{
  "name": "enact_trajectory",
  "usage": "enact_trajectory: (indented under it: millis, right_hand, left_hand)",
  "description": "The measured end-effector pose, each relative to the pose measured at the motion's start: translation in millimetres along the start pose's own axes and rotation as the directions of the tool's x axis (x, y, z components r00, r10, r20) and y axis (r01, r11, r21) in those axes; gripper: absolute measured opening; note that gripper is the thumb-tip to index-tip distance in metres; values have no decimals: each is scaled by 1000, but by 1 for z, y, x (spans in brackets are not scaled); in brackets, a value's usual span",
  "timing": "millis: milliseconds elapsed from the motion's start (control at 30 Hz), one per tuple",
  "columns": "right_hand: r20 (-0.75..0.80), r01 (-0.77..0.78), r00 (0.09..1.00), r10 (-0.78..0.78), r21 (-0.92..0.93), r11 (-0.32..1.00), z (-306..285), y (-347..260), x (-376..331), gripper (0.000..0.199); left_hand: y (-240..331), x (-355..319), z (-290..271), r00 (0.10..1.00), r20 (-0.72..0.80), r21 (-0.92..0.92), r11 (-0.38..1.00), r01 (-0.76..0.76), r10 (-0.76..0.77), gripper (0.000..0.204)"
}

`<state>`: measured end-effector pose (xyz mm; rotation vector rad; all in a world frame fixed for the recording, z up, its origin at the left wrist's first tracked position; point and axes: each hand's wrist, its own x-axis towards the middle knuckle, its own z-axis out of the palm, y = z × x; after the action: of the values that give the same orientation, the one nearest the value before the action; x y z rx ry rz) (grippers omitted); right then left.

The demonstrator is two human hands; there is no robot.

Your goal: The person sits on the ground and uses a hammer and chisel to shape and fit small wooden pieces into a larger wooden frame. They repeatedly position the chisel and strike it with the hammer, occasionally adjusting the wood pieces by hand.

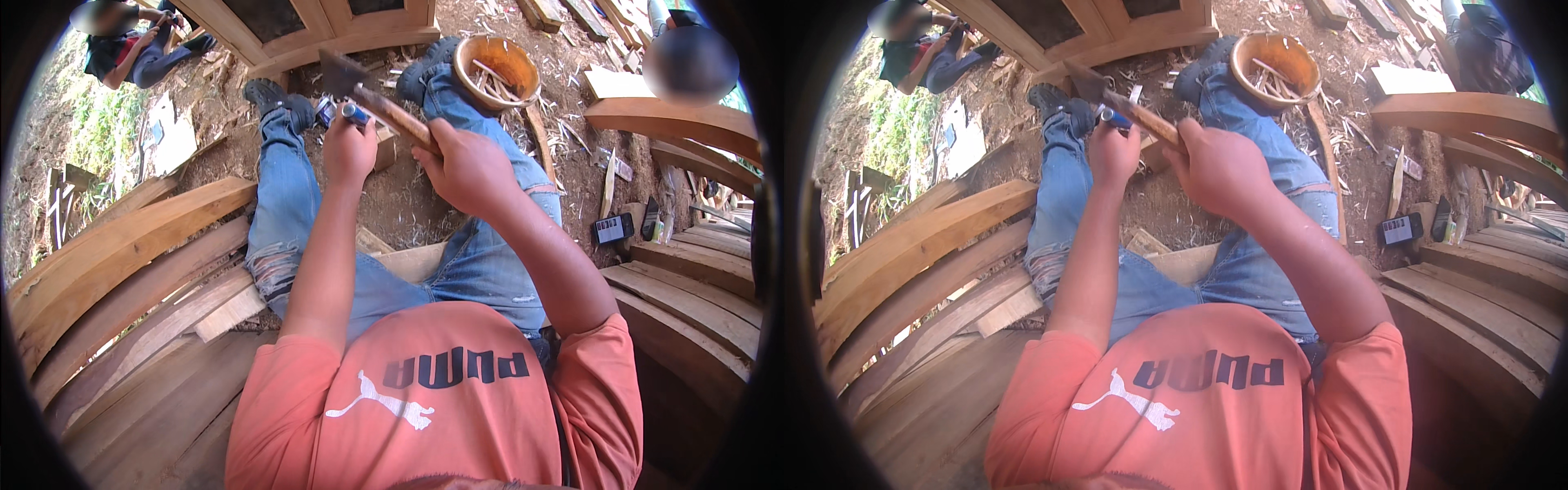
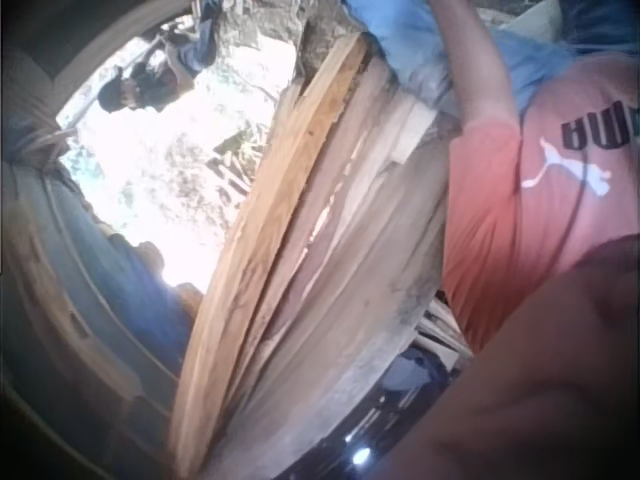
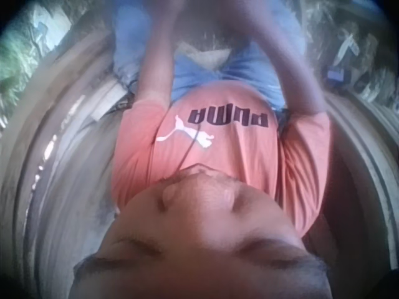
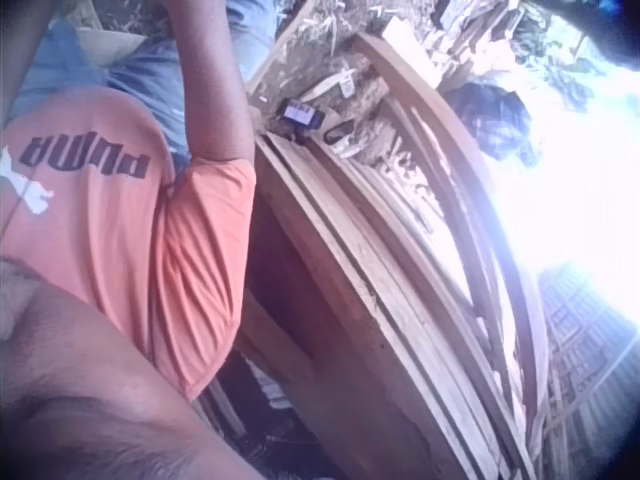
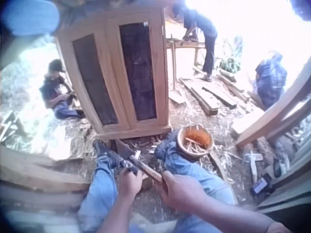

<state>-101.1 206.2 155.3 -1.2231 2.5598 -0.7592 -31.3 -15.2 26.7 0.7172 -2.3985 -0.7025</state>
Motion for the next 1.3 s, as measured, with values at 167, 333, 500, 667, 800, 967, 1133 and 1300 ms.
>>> enact_trajectory:
  millis: [167,333,500,667,800,967,1133,1300]
  right_hand:
    - [-234,-21,970,72,214,977,44,9,3,28]
    - [131,-403,911,392,68,913,154,64,-4,33]
    - [362,-496,790,496,-100,863,219,116,-28,39]
    - [386,-512,771,507,-98,853,219,111,-20,42]
    - [146,-494,863,484,44,868,179,86,-8,37]
    - [-66,-295,946,317,225,929,143,52,-6,32]
    - [183,-311,926,330,-122,942,174,77,-10,31]
    - [185,-372,907,377,-66,926,172,76,-14,34]
  left_hand:
    - [5,-1,-2,1000,-12,3,1000,23,-23,27]
    - [-14,4,3,993,-116,-47,998,-40,34,25]
    - [-11,6,-9,989,-59,-119,985,124,-132,26]
    - [-24,8,-18,968,-34,-190,953,237,-248,26]
    - [-28,9,-19,963,-47,-204,946,251,-265,26]
    - [-24,-2,-16,980,-88,-172,972,163,-180,26]
    - [-9,5,-11,973,-144,-181,971,155,-182,25]
    - [-11,22,-55,934,-187,-321,917,235,-305,29]
